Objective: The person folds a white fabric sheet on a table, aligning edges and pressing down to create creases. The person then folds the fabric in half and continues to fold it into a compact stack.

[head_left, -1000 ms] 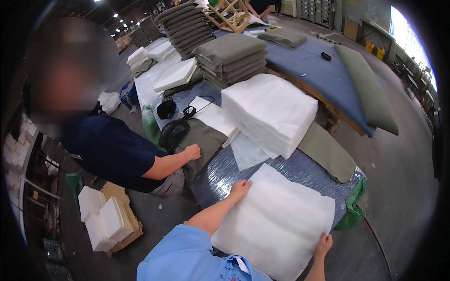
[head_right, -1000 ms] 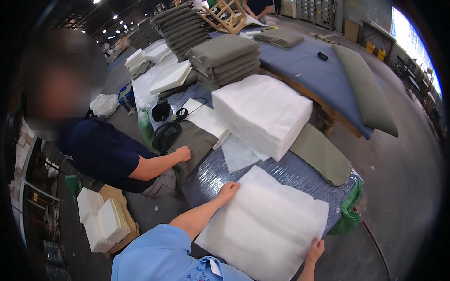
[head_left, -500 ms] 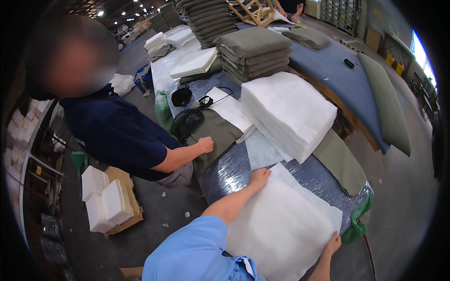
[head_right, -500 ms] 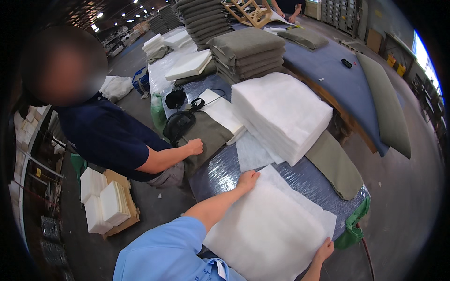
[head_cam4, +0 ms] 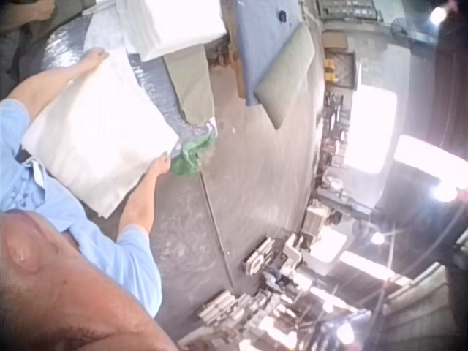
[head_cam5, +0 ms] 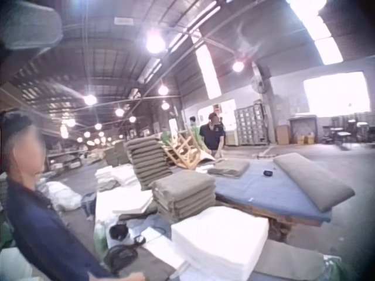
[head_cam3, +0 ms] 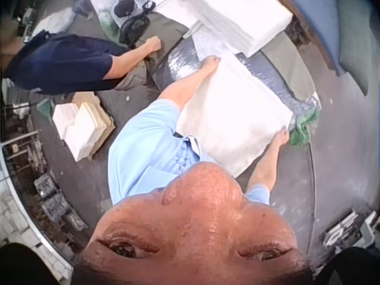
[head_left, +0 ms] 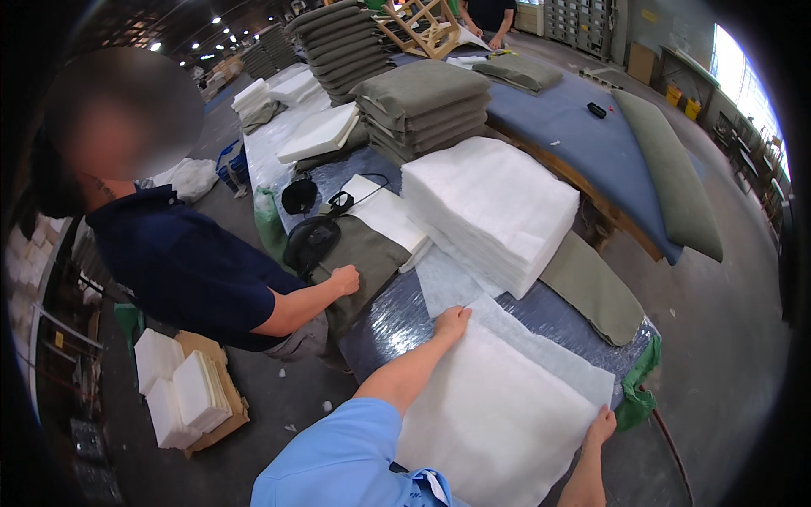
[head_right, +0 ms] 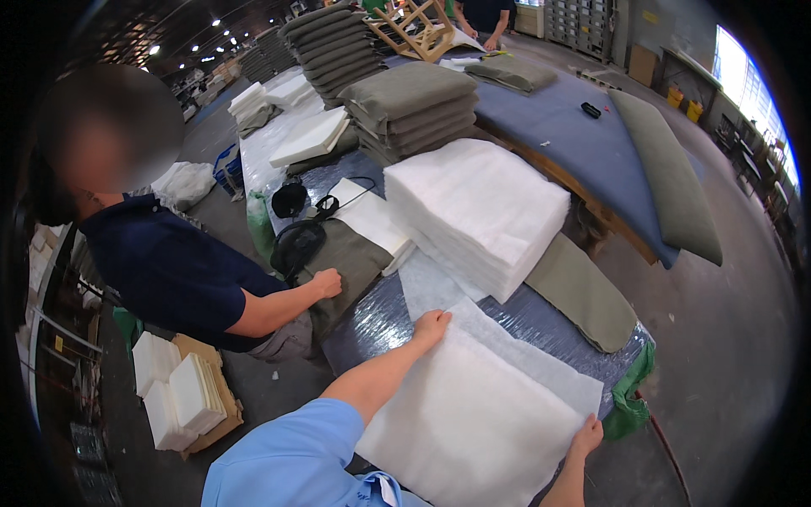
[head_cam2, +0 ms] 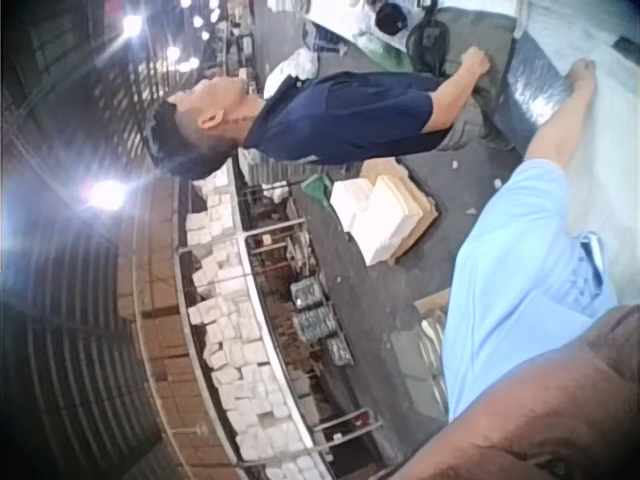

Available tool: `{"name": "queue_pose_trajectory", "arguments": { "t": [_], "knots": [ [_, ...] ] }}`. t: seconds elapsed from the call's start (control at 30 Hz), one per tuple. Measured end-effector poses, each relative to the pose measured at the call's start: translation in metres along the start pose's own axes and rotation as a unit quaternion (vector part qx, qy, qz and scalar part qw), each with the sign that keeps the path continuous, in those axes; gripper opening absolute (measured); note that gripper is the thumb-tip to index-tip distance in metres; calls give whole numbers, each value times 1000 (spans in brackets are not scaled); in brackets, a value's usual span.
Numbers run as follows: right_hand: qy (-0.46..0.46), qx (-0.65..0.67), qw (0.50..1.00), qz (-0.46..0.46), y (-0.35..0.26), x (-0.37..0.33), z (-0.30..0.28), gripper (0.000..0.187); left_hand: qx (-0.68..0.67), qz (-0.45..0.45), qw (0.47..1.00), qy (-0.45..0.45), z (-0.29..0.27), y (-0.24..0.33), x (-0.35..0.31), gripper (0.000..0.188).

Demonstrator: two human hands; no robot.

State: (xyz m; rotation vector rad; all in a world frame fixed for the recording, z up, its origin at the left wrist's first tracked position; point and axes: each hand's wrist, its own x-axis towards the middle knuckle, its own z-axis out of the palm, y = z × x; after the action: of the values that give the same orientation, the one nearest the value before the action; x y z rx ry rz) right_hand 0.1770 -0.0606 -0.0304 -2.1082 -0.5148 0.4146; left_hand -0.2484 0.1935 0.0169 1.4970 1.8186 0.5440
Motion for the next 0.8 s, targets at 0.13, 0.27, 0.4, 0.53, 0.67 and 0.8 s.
{"name": "queue_pose_trajectory", "arguments": {
  "t": [0.13, 0.27, 0.4, 0.53, 0.67, 0.8],
  "knots": [
    [-94, 47, 992, 65, -11, 10, 5, 46, -46, -114, 987, -99, 0, 12, 8, 49],
    [-70, -71, 995, -18, -18, 15, 13, 44, 33, -60, 992, -104, -6, 14, 15, 50],
    [7, -138, 990, 8, -1, 13, -13, 44, 38, -25, 999, 16, -3, 11, 7, 51],
    [-91, 109, 987, 79, -6, 2, -1, 40, -13, -39, 999, -26, -10, 8, -4, 50],
    [-146, 127, 971, 140, -8, -20, 3, 37, 5, -90, 989, -117, -31, 0, -18, 50],
    [-96, -59, 993, 37, 6, -6, -38, 34, 18, -36, 996, -81, -16, 9, -29, 55]
  ]
}}
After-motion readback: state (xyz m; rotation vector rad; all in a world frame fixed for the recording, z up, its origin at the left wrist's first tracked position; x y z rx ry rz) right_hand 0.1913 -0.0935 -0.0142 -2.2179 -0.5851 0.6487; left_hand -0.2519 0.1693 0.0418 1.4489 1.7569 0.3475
